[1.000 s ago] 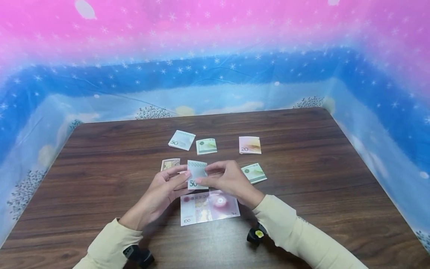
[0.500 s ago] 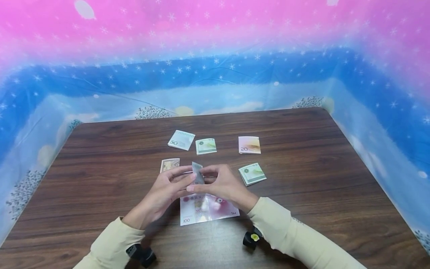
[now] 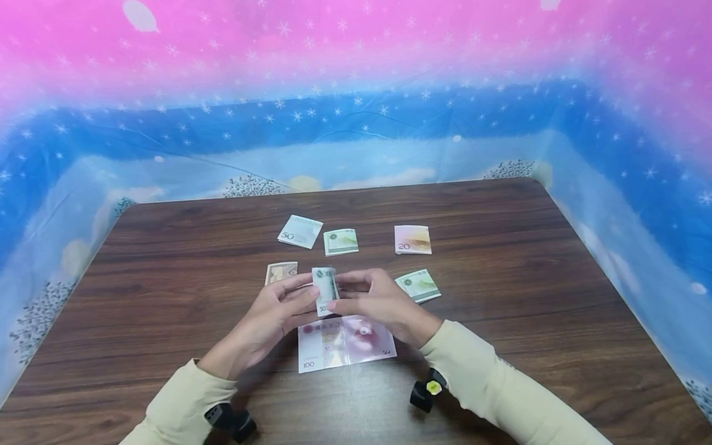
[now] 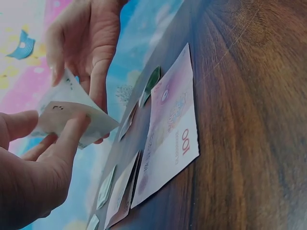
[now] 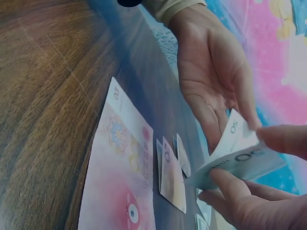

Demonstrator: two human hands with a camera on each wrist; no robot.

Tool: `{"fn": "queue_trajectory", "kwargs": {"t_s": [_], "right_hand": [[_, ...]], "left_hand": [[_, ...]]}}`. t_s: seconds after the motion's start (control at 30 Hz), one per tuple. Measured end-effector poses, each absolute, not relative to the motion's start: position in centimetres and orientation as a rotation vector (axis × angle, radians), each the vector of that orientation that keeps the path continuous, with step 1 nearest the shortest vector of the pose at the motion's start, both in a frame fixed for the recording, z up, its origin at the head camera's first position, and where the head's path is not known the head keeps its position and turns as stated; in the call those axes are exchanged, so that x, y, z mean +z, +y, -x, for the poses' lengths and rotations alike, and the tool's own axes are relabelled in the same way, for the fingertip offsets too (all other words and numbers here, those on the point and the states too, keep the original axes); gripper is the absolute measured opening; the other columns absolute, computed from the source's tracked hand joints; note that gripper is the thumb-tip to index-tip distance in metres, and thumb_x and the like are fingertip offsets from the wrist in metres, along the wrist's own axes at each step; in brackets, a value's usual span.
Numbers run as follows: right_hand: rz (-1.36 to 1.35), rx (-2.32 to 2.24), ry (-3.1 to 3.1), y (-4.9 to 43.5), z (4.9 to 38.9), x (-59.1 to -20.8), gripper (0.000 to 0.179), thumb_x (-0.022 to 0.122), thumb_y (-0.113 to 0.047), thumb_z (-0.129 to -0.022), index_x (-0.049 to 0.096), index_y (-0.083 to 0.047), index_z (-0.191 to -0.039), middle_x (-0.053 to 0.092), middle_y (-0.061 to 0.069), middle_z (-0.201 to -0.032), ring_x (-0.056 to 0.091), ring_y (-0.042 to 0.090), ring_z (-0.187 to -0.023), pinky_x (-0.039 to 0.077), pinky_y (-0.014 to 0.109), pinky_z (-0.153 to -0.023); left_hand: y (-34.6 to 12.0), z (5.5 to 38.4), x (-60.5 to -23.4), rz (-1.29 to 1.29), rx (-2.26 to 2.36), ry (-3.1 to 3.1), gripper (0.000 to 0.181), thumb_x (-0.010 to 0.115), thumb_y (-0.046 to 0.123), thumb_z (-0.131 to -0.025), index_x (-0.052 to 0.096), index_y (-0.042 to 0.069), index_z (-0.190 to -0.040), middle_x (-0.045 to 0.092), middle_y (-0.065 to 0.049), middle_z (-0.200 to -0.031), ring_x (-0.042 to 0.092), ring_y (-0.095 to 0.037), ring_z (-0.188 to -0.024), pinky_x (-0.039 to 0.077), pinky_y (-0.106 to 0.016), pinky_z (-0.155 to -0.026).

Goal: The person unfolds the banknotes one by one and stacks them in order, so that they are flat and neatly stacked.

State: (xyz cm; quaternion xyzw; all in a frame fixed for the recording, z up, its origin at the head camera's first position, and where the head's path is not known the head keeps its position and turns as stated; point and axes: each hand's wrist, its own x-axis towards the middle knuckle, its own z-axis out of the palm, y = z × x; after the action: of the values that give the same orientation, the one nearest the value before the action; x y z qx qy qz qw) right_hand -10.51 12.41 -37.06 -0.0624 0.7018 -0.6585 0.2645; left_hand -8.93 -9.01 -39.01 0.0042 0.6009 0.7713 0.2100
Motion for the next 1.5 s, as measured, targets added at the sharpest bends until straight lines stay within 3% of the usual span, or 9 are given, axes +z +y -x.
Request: {"fn": "queue_trajectory", "kwargs": {"t_s": [0.13,0.43,0.7,1.07,1.23,1.5], "right_hand": [[0.136,-1.767,1.916,13.1,10.5,-36.8,0.058,0.068,-0.003,-0.088,0.050,0.008,-0.142,0.062,0.020,-0.132,0.064,0.025,-0.114,0.052,0.042,-0.102],[0.057,-1.883,1.902,13.9,10.8,-36.9,0.054,0.055,0.005,-0.086,0.046,0.014,-0.138,0.066,0.025,-0.121,0.067,0.022,-0.102,0.058,0.031,-0.088],[-0.011,-1.868,1.973,13.8,11.0,-37.0,0.045,0.062,0.006,-0.091,0.051,0.012,-0.134,0.068,0.024,-0.119,0.071,0.020,-0.094,0.060,0.029,-0.082],[-0.043,-1.819,2.063,14.1,11.1,-37.3,0.036,0.063,0.008,-0.091,0.056,0.007,-0.125,0.072,0.016,-0.108,0.069,0.018,-0.089,0.059,0.029,-0.077],[-0.041,-1.772,2.124,14.6,11.2,-37.6,0.032,0.068,0.005,-0.089,0.060,0.005,-0.119,0.073,0.015,-0.105,0.070,0.019,-0.087,0.059,0.029,-0.075],[0.111,-1.605,2.421,16.0,11.3,-38.0,0.023,0.080,0.000,-0.082,0.067,0.003,-0.101,0.069,0.010,-0.084,0.064,0.018,-0.072,0.055,0.027,-0.066]], "left_hand": [[-9.2,8.8,-38.7,0.054,2.162,1.677,0.048,0.058,0.005,-0.101,0.044,-0.008,-0.145,0.060,-0.028,-0.132,0.069,-0.027,-0.108,0.058,-0.037,-0.094],[-9.8,8.5,-38.5,0.157,2.171,1.810,0.048,0.060,-0.002,-0.096,0.047,-0.011,-0.141,0.064,-0.027,-0.125,0.069,-0.022,-0.100,0.060,-0.038,-0.088],[-10.3,8.3,-38.9,0.273,2.159,1.872,0.040,0.066,-0.006,-0.092,0.057,-0.008,-0.131,0.070,-0.025,-0.115,0.073,-0.022,-0.087,0.063,-0.038,-0.078],[-10.8,8.2,-39.2,0.328,2.194,1.812,0.045,0.065,-0.006,-0.092,0.051,-0.010,-0.135,0.070,-0.023,-0.112,0.072,-0.024,-0.091,0.062,-0.038,-0.082],[-11.0,8.2,-39.3,0.295,2.169,1.786,0.043,0.064,-0.005,-0.094,0.051,-0.009,-0.135,0.071,-0.021,-0.110,0.073,-0.023,-0.089,0.062,-0.039,-0.082],[-11.7,8.2,-39.1,0.110,1.923,1.981,0.034,0.067,0.002,-0.095,0.058,-0.009,-0.126,0.074,-0.019,-0.098,0.072,-0.019,-0.075,0.064,-0.036,-0.070]]}}
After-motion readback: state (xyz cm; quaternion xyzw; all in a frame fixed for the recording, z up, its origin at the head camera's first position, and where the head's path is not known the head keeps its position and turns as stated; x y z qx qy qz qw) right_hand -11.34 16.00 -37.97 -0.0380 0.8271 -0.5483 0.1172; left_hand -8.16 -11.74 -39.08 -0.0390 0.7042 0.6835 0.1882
